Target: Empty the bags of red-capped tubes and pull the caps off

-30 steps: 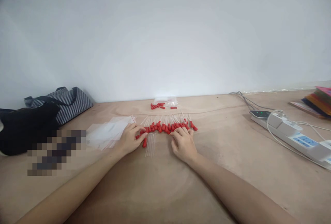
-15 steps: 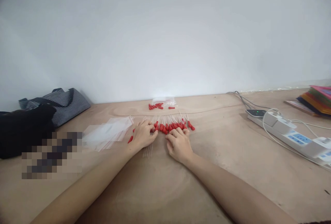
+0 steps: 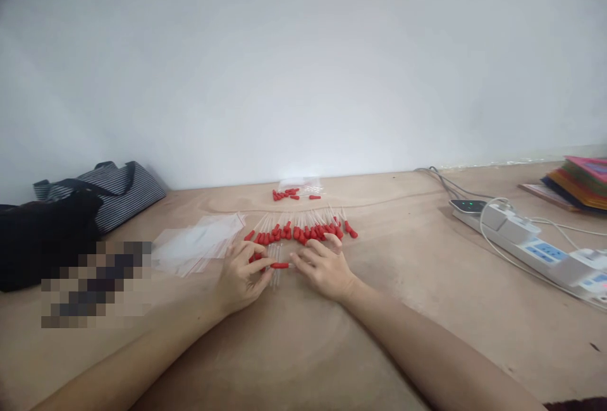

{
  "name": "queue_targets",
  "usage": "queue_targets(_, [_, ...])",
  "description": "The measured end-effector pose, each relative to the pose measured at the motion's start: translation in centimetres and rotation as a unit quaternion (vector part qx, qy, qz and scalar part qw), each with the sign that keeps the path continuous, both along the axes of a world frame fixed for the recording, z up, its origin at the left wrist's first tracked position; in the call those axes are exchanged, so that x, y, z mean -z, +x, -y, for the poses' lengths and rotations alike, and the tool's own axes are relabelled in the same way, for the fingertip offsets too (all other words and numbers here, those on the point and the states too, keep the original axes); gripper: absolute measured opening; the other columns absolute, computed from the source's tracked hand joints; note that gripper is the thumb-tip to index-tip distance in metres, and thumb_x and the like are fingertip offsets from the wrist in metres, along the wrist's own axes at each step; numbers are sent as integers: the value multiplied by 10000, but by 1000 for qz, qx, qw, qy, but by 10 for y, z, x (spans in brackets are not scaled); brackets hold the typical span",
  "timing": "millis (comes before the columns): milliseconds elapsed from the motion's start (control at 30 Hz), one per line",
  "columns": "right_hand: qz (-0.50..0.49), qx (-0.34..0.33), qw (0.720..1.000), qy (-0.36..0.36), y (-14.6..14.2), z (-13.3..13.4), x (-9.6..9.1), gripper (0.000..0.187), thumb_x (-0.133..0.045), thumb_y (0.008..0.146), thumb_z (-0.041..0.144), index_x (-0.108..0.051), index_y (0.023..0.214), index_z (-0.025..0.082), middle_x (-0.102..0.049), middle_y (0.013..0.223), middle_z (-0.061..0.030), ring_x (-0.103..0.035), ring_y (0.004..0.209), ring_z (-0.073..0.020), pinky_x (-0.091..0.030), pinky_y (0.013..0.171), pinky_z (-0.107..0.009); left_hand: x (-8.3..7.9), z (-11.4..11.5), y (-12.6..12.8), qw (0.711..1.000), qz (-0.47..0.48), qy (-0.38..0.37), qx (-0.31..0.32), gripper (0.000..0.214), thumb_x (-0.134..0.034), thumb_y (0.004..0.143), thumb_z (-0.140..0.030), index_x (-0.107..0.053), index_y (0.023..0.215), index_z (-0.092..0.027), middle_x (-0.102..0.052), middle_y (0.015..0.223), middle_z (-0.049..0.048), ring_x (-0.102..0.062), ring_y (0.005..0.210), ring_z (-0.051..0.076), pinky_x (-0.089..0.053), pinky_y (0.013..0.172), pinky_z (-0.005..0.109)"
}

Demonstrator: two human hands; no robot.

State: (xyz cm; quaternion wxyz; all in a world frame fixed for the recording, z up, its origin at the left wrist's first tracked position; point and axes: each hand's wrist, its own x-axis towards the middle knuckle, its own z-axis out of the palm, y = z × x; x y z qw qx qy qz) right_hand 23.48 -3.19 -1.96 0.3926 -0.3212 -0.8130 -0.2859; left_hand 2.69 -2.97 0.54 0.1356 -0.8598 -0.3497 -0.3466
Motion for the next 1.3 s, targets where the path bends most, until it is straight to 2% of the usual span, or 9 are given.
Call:
queue_targets(100, [31,0,1000,7,-1,-2,5,159,-487,835,205,-601,942,233,-567,542,55,-481,652,-92,-167,894,-385,5,0,2,1000,-1,-1,4,151,-528,732,-261,-658,805,-236,-622,795,30,-523,791,186,-352,713,349])
queue_targets(233, [55,10,998,7,-2,-2,10,231,-467,810,133,-597,971,236,-544,527,55,-450,617,-87,-174,898,-395,13,-3,9,999,-15,8,48,224,-539,763,-292,-618,958,-215,-653,906,36,-540,896,200,-351,825,387])
queue_targets(433, [46,0,999,21,-2,1,13,216,-473,801,142,-607,938,242,-526,506,61,-447,629,-87,-154,910,-376,20,-4,15,992,-27,106,59,111,-523,812,-223,-633,828,-222,-676,704,-23,-589,872,168,-243,981,464])
queue_targets(633, [53,5,997,-55,0,6,15,305,-441,814,142,-573,1005,339,-572,561,60,-486,714,-103,-121,918,-367,14,6,12,985,-94,144,25,155,-483,837,-178,-631,803,-209,-657,645,-26,-597,909,162,-144,1033,503])
queue_targets(767, [38,-4,996,-87,-1,6,16,304,-454,799,137,-574,1001,330,-564,556,60,-493,734,-112,-108,917,-385,12,7,11,987,-105,121,8,196,-451,854,-190,-632,788,-223,-646,621,-25,-596,918,168,-137,1025,535])
queue_targets(933, [34,-1,996,-86,-4,6,13,226,-446,807,151,-597,897,294,-557,531,58,-488,721,-110,-93,923,-399,13,8,13,989,-91,113,6,232,-424,865,-189,-630,762,-217,-635,604,-22,-597,908,170,-123,1020,547])
queue_targets(1033, [37,-2,995,-88,-4,5,11,193,-436,819,175,-598,846,277,-553,518,54,-479,699,-114,-101,918,-406,11,10,12,991,-86,105,1,230,-426,865,-206,-624,749,-222,-629,597,-25,-597,887,170,-166,1002,533])
queue_targets(1167, [2,-6,996,-94,0,3,11,184,-426,823,184,-603,837,233,-544,529,41,-446,618,-107,-160,883,-404,7,4,-2,997,-44,57,-38,208,-440,853,-227,-621,751,-219,-652,676,-11,-597,791,165,-356,876,430])
queue_targets(1300, [-29,14,986,-164,-6,1,15,278,-393,800,119,-575,1000,182,-573,671,-12,-461,638,-116,-239,789,-350,4,-11,-22,994,63,-65,-66,219,-406,847,-241,-620,857,-192,-641,813,35,-587,755,153,-464,691,292])
